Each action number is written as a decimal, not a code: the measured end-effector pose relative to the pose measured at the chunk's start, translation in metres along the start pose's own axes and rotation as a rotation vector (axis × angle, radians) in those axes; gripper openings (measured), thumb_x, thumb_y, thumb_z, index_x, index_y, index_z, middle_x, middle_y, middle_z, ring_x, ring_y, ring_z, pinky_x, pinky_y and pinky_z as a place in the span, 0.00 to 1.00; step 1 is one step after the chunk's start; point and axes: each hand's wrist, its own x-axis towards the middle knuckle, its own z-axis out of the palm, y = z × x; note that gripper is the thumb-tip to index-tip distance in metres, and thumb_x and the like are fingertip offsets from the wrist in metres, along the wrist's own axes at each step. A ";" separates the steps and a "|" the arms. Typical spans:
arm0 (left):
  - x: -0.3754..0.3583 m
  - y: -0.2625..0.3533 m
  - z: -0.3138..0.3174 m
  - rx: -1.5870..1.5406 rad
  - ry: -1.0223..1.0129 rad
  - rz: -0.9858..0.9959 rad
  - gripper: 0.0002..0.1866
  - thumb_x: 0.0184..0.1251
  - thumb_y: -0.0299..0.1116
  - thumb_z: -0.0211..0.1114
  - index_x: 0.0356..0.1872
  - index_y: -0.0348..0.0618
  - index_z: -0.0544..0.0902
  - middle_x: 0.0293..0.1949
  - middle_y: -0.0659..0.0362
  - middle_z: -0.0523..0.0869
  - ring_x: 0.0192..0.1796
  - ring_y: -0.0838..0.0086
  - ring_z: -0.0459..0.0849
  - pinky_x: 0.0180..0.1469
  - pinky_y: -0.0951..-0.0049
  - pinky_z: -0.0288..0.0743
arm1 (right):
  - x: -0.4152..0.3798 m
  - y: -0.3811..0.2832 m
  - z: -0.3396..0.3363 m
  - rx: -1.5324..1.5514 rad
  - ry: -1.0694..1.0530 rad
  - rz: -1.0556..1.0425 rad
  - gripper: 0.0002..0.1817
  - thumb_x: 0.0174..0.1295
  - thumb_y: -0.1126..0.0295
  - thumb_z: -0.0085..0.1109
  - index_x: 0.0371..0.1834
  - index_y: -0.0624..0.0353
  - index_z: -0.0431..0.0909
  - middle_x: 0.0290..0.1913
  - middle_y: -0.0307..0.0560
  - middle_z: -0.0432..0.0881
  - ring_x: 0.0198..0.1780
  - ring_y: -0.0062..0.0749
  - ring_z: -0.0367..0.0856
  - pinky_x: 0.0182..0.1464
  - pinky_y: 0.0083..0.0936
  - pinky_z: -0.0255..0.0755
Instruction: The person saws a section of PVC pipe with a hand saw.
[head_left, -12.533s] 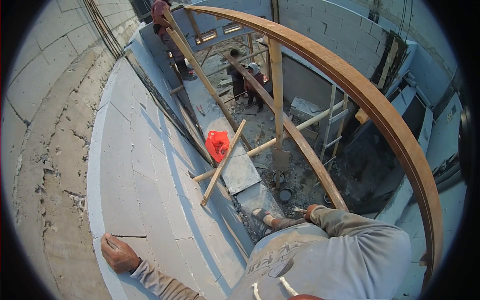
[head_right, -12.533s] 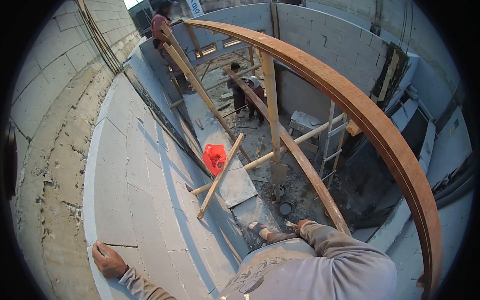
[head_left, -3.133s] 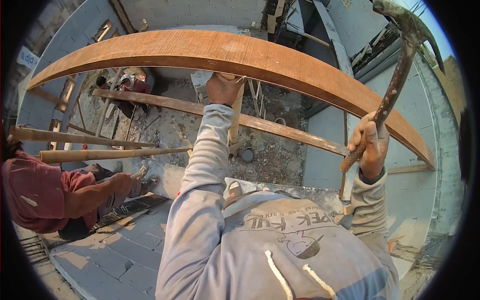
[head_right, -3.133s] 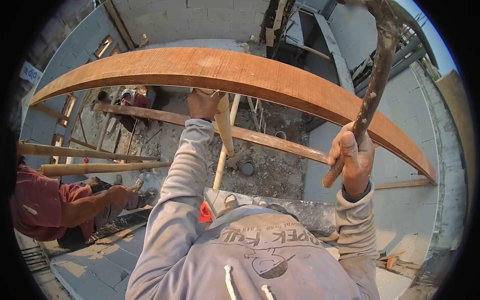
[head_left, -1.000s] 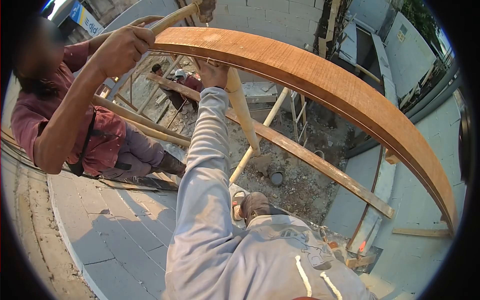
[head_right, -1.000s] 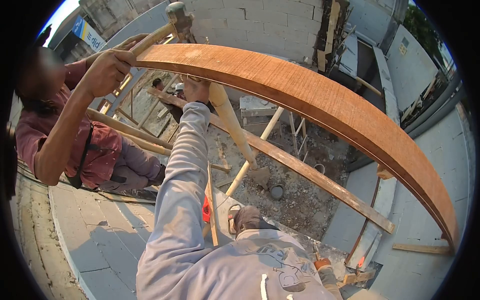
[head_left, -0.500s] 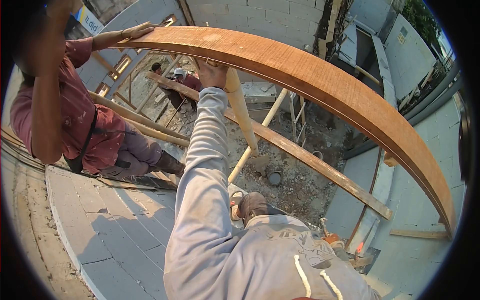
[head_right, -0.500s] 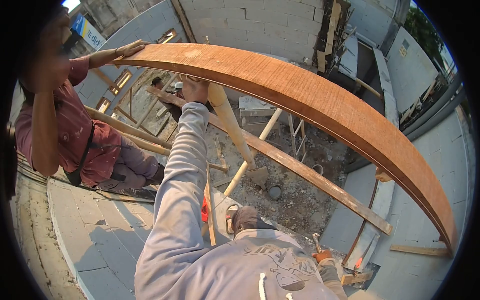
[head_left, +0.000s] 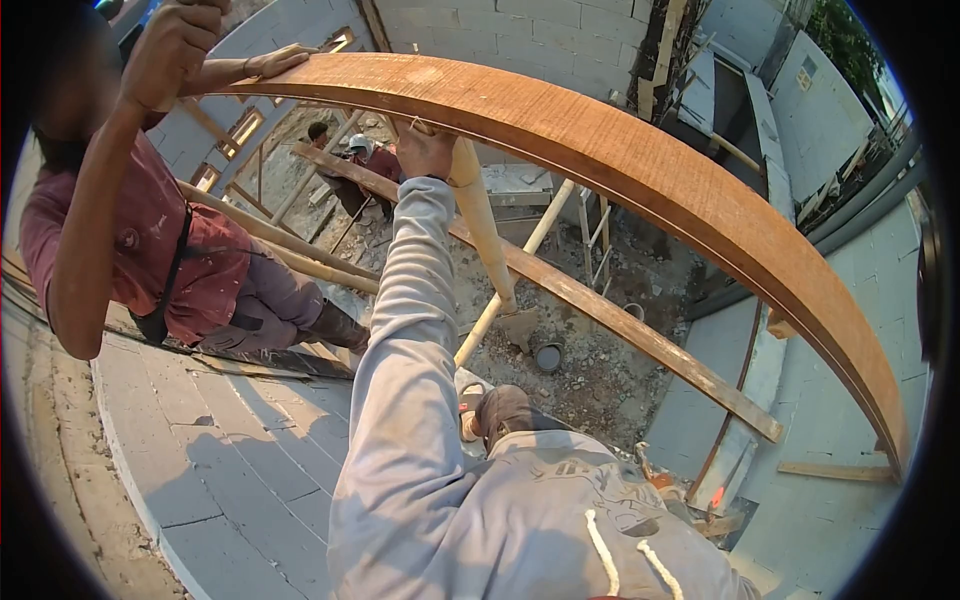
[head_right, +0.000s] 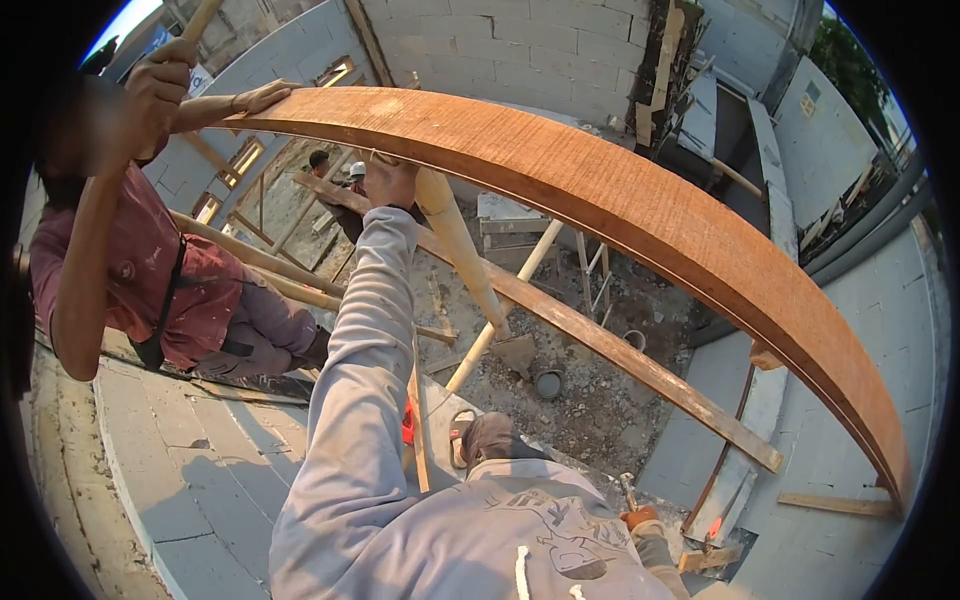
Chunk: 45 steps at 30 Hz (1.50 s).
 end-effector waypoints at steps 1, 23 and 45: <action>-0.001 0.000 0.000 0.012 0.024 0.011 0.44 0.48 0.45 0.76 0.65 0.40 0.64 0.48 0.42 0.84 0.52 0.48 0.83 0.55 0.58 0.75 | -0.001 -0.001 -0.001 0.001 -0.002 -0.004 0.27 0.45 0.52 0.75 0.38 0.66 0.85 0.39 0.62 0.86 0.42 0.52 0.85 0.45 0.39 0.76; -0.005 0.007 -0.001 -0.158 0.039 0.077 0.30 0.48 0.43 0.74 0.52 0.39 0.78 0.46 0.46 0.86 0.50 0.52 0.84 0.52 0.61 0.75 | 0.000 -0.002 -0.002 0.026 -0.018 -0.030 0.26 0.47 0.53 0.75 0.39 0.67 0.85 0.38 0.64 0.85 0.42 0.52 0.86 0.45 0.39 0.75; -0.003 0.003 -0.004 -0.070 -0.019 0.037 0.31 0.49 0.44 0.74 0.53 0.38 0.77 0.48 0.45 0.85 0.52 0.52 0.83 0.54 0.61 0.74 | 0.002 -0.013 -0.014 -0.045 0.001 0.041 0.28 0.46 0.51 0.74 0.40 0.66 0.85 0.41 0.63 0.85 0.46 0.53 0.85 0.48 0.39 0.76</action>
